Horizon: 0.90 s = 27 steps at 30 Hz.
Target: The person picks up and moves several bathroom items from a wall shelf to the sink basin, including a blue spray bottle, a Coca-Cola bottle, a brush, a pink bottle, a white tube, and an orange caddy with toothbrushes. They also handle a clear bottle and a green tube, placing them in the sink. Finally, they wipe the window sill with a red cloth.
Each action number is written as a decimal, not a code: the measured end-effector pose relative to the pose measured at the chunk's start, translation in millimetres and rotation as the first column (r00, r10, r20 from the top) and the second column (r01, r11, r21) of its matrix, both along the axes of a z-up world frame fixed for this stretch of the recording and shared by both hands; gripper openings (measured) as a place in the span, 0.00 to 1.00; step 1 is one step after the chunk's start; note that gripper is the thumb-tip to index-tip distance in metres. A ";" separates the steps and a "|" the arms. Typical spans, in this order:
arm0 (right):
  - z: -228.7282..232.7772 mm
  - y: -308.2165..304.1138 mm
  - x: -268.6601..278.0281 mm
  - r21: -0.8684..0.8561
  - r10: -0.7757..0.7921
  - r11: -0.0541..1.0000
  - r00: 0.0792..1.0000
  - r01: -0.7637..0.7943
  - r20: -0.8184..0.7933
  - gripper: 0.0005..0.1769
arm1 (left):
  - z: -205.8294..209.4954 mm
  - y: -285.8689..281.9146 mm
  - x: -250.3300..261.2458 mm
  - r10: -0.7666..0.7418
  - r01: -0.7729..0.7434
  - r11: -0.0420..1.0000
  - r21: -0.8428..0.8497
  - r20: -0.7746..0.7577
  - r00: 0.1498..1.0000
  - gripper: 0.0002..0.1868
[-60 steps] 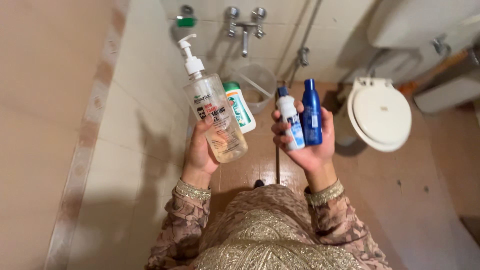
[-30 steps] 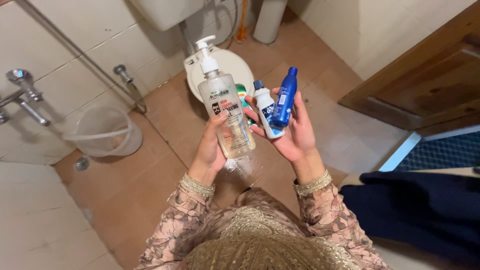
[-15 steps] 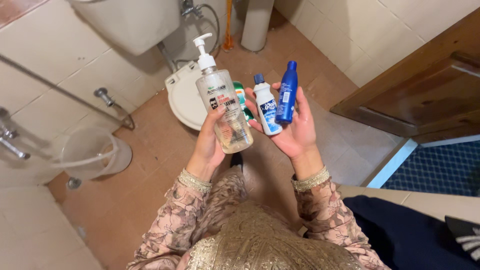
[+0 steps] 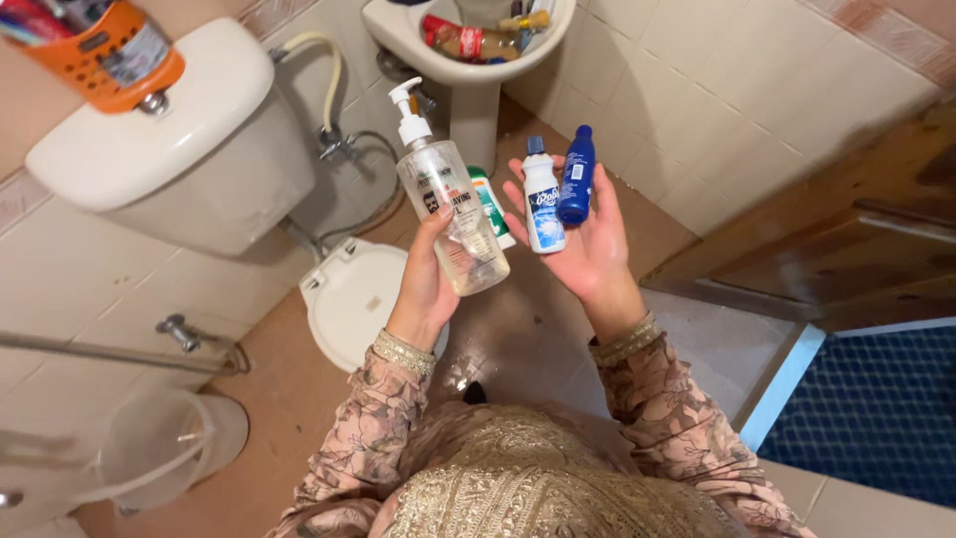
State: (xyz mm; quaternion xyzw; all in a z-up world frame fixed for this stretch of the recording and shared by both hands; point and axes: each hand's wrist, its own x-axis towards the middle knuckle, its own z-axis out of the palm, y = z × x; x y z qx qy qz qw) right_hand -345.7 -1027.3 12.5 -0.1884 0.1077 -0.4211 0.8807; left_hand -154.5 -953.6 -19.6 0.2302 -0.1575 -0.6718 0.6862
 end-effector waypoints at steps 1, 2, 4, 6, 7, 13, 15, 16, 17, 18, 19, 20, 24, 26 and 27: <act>0.2 -14.7 -2.3 0.004 -0.006 1.000 1.000 0.006 0.005 0.27 | 0.5 -12.7 -1.2 0.002 -0.002 1.000 0.013 0.004 1.000 0.27; 0.0 -30.5 -4.2 0.005 -0.010 1.000 1.000 0.010 0.011 0.26 | 0.4 -25.8 -2.3 0.007 -0.007 1.000 0.022 0.008 1.000 0.28; -1.7 -61.7 -9.1 0.012 -0.028 1.000 1.000 0.028 -0.005 0.27 | -1.5 -50.8 -5.6 0.011 -0.011 0.999 0.036 0.006 1.000 0.28; -5.0 -93.3 -13.9 0.019 -0.035 0.999 0.999 0.035 -0.005 0.26 | -5.5 -74.7 -11.0 0.014 -0.014 0.999 0.043 -0.008 1.000 0.28; -7.2 -109.2 -16.7 0.024 -0.035 0.999 0.999 0.035 0.005 0.26 | -8.0 -88.0 -14.5 0.021 -0.021 0.999 0.035 0.001 1.000 0.29; -23.0 -214.5 -32.7 0.040 0.114 0.992 0.988 -0.119 0.099 0.25 | -28.8 -176.1 -46.3 0.113 -0.114 0.993 0.021 0.009 0.994 0.28; -26.4 -243.0 -44.5 0.048 0.181 0.981 0.978 -0.187 0.106 0.26 | -32.9 -200.9 -62.6 0.135 -0.134 0.990 0.046 0.001 0.991 0.27; -26.0 -260.1 -47.0 0.055 0.211 0.975 0.972 -0.217 0.100 0.28 | -31.9 -217.4 -67.6 0.157 -0.157 0.986 0.057 0.002 0.988 0.27; -25.0 -278.0 -48.8 0.062 0.240 0.967 0.966 -0.246 0.093 0.29 | -30.6 -234.1 -73.3 0.179 -0.179 0.982 0.068 0.003 0.984 0.27; -26.3 -291.0 -52.3 0.061 0.263 0.961 0.959 -0.270 0.102 0.30 | -31.2 -244.1 -80.2 0.194 -0.194 0.977 0.093 0.005 0.981 0.27; -27.1 -304.7 -55.7 0.060 0.286 0.954 0.952 -0.293 0.111 0.30 | -31.7 -253.8 -87.2 0.209 -0.209 0.974 0.086 0.012 0.978 0.27; -28.8 -315.9 -57.1 0.062 0.302 0.948 0.945 -0.311 0.127 0.31 | -31.3 -262.1 -92.5 0.216 -0.218 0.973 0.082 0.026 0.976 0.27; -33.6 -352.3 -56.9 0.105 0.325 0.934 0.934 -0.342 0.151 0.32 | -28.4 -285.4 -97.8 0.250 -0.250 0.955 0.158 0.020 0.968 0.25; -37.2 -365.7 -52.6 0.125 0.356 0.916 0.917 -0.380 0.179 0.33 | -27.6 -296.8 -95.8 0.301 -0.307 0.936 0.172 0.063 0.952 0.25; -38.4 -374.2 -50.2 0.121 0.373 0.910 0.910 -0.397 0.182 0.32 | -27.8 -303.0 -93.7 0.325 -0.335 0.925 0.178 0.086 0.942 0.24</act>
